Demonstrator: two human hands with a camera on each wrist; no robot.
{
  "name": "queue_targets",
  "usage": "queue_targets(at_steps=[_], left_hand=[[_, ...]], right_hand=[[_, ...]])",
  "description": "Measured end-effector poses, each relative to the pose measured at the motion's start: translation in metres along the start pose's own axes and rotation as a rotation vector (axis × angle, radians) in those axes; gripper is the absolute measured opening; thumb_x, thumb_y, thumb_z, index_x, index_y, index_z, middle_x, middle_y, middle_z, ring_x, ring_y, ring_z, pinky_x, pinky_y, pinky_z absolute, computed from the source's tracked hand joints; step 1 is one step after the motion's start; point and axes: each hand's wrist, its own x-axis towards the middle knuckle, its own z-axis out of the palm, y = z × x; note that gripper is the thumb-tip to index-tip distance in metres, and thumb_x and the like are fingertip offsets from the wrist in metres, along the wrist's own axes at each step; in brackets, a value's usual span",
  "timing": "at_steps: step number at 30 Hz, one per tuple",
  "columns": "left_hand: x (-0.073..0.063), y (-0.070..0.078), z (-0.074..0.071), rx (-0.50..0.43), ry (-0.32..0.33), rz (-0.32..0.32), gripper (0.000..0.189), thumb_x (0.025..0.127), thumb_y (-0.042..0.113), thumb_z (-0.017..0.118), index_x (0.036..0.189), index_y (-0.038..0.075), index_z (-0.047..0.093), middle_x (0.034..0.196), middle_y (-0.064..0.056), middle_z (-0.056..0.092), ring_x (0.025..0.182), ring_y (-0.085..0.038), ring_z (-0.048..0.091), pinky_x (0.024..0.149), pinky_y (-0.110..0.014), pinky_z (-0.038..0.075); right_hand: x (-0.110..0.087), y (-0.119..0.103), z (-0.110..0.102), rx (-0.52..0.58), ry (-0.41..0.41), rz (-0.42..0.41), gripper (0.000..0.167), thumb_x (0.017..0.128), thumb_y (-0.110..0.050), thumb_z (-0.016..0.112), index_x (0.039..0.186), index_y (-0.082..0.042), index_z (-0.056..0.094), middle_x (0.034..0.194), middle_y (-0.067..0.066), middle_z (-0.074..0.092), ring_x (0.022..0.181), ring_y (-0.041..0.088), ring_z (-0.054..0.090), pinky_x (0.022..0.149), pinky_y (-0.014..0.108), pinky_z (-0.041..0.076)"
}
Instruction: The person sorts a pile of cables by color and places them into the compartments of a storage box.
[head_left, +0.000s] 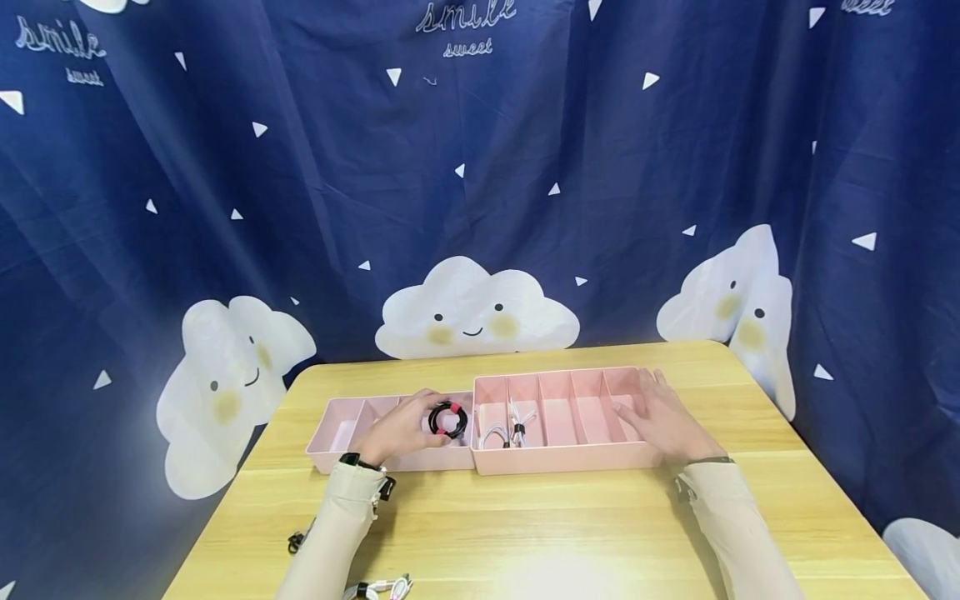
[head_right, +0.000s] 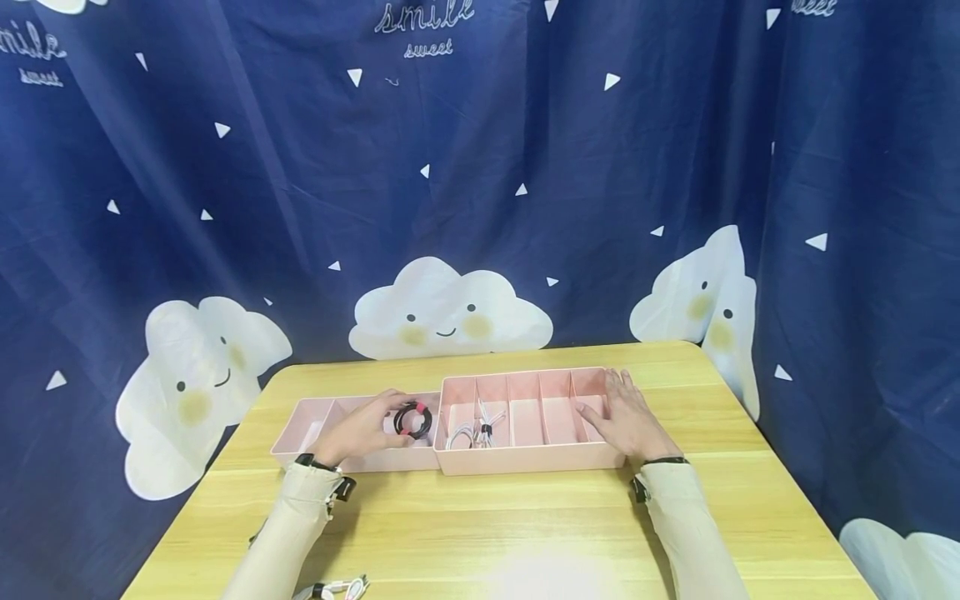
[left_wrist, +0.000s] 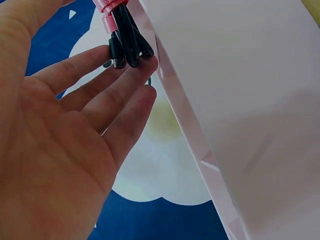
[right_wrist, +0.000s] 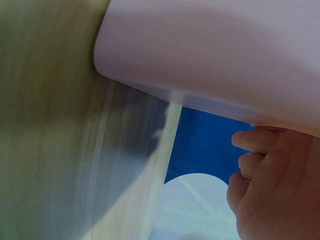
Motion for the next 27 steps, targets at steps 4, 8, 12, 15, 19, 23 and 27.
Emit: queue_targets(at_steps=[4,8,12,15,19,23,27], left_hand=[[0.0009,0.0002,0.0009,0.0,-0.001,0.009,0.069,0.081,0.022,0.086,0.141,-0.001,0.059,0.134,-0.012,0.065,0.126,-0.032,0.062,0.108,-0.052,0.05],[0.0022,0.0,0.0014,-0.003,-0.002,0.02,0.069,0.081,0.022,0.085,0.141,0.0,0.06,0.133,-0.011,0.065,0.124,-0.03,0.063,0.107,-0.051,0.051],[0.0036,-0.0015,0.0024,0.014,0.0,0.042,0.069,0.08,0.023,0.085,0.142,0.003,0.06,0.131,-0.011,0.067,0.121,-0.027,0.064,0.104,-0.049,0.052],[0.0043,-0.0033,0.0039,0.028,0.002,0.054,0.07,0.08,0.023,0.085,0.142,0.004,0.06,0.129,-0.01,0.067,0.118,-0.025,0.065,0.101,-0.047,0.053],[0.005,-0.0031,0.0048,0.018,-0.003,0.053,0.071,0.08,0.022,0.084,0.144,0.005,0.059,0.129,-0.01,0.067,0.117,-0.026,0.065,0.101,-0.047,0.053],[0.0055,-0.0027,0.0057,-0.002,-0.012,0.039,0.073,0.08,0.021,0.085,0.146,0.005,0.057,0.131,-0.012,0.066,0.12,-0.029,0.064,0.103,-0.05,0.052],[0.0063,-0.0036,0.0071,-0.01,-0.016,0.032,0.075,0.08,0.021,0.085,0.147,0.004,0.055,0.133,-0.013,0.065,0.122,-0.03,0.063,0.105,-0.051,0.051]], right_hand=[[-0.0004,-0.0014,-0.0005,0.0,0.001,0.001,0.096,0.104,-0.056,0.049,0.159,0.014,0.013,0.166,0.038,0.01,0.156,0.057,0.001,0.124,0.07,0.009],[-0.0004,-0.0029,-0.0002,0.009,0.01,-0.003,0.096,0.104,-0.055,0.05,0.158,0.016,0.014,0.165,0.039,0.011,0.155,0.058,0.002,0.124,0.07,0.009],[0.0,-0.0029,0.0004,0.014,0.003,0.003,0.097,0.104,-0.056,0.049,0.158,0.016,0.012,0.166,0.039,0.01,0.156,0.057,0.0,0.124,0.069,0.009],[-0.0003,-0.0028,0.0003,0.019,-0.007,0.013,0.098,0.104,-0.057,0.049,0.159,0.015,0.011,0.166,0.038,0.009,0.156,0.055,-0.001,0.125,0.069,0.008],[-0.0008,-0.003,-0.0003,0.02,-0.008,0.013,0.098,0.104,-0.057,0.049,0.159,0.015,0.011,0.167,0.037,0.01,0.156,0.055,-0.001,0.124,0.069,0.007],[-0.001,-0.0032,-0.0003,0.015,-0.001,0.008,0.097,0.104,-0.057,0.049,0.159,0.015,0.013,0.166,0.037,0.012,0.156,0.056,0.0,0.124,0.07,0.007],[-0.0005,-0.0027,0.0002,0.012,0.004,0.003,0.096,0.104,-0.056,0.05,0.159,0.015,0.014,0.167,0.037,0.013,0.156,0.057,0.001,0.125,0.069,0.008]])
